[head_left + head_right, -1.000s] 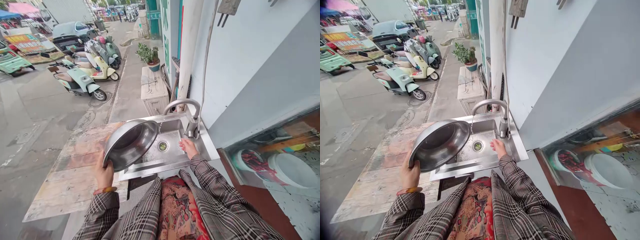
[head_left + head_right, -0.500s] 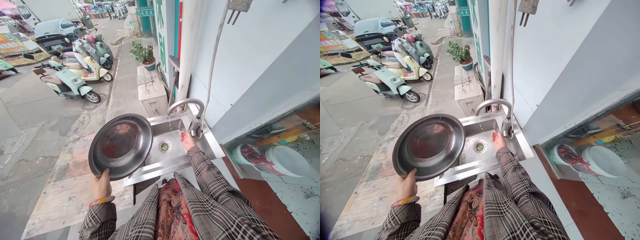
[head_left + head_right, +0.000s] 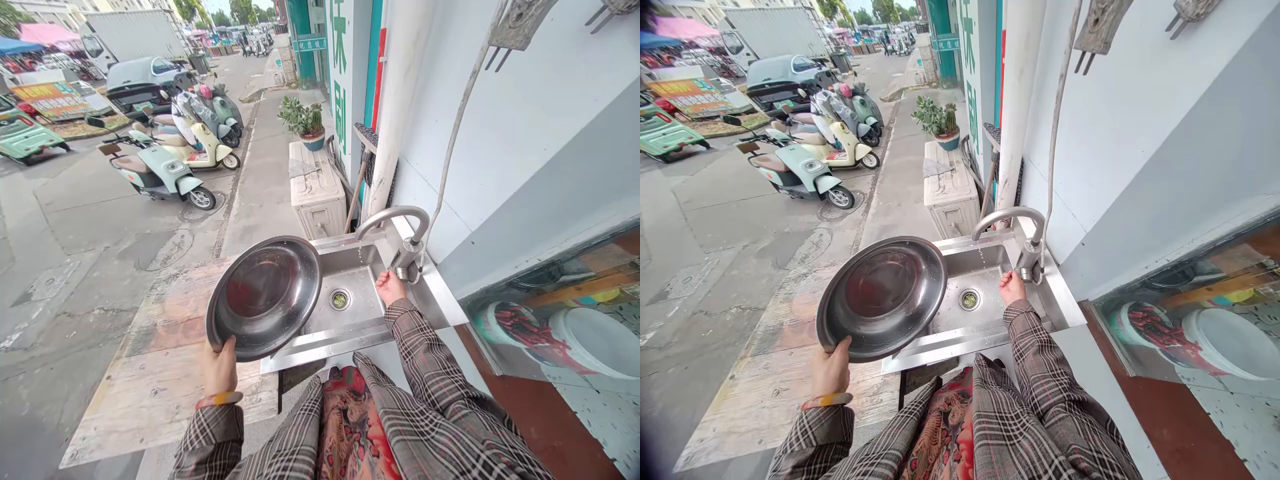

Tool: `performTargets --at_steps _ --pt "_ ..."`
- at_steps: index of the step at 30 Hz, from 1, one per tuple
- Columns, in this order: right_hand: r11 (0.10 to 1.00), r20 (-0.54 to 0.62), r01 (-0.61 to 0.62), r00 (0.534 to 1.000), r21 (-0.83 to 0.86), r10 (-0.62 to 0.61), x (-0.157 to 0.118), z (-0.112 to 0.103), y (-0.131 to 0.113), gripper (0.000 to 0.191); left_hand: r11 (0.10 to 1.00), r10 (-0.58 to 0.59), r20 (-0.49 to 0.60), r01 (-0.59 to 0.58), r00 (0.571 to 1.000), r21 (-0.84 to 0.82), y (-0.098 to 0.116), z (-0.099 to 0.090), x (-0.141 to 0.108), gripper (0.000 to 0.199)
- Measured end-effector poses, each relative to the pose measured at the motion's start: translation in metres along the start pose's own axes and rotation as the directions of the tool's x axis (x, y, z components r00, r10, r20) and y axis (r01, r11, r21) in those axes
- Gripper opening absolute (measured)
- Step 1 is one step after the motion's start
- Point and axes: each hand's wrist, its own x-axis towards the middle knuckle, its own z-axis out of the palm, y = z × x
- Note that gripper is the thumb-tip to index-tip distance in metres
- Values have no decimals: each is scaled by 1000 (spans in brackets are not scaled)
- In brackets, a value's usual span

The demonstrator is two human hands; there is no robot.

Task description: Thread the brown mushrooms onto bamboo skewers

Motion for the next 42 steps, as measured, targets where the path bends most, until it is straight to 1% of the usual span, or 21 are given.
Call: performTargets --at_steps 3,5,11,16,20,23,27,32,35,37,40,42 --pt "1000 -13 -1 1000 13 1 -1 0 1 35 997 -62 -29 61 998 -39 7 3 -2 43" --pt "1000 -22 -2 1000 23 3 -2 0 2 33 996 -67 -17 66 998 -55 8 4 -2 47" --pt "999 -41 -1 999 51 3 -4 -1 3 28 990 -85 28 87 996 -108 -3 6 0 56" --pt "999 -60 4 998 52 -1 -1 0 5 34 985 -130 -4 129 991 -116 -10 8 0 54" --pt "999 -72 17 997 47 -14 3 1 7 35 981 -129 1 128 992 -144 -13 10 1 53" --pt "999 -70 36 997 41 -34 4 2 10 36 981 -97 -20 92 995 -168 -14 13 1 52" --pt "998 -54 65 997 28 -63 4 2 14 38 977 -54 -27 48 998 -206 -15 15 1 54" --pt "997 -36 79 996 16 -78 4 2 15 36 970 -82 -25 74 996 -230 -16 16 1 54" --pt "997 -14 81 997 -3 -81 3 0 13 33 967 -76 -17 69 997 -246 -16 15 1 56" --pt "996 9 79 997 -29 -79 -1 -4 14 29 966 -69 -19 62 997 -251 -16 14 1 56" --pt "992 62 78 995 -98 -72 -12 -11 18 33 965 -55 -25 47 998 -258 -15 14 -1 56" --pt "983 98 91 992 -162 -75 -22 -15 22 32 963 -35 -28 26 999 -266 -12 14 -2 55"
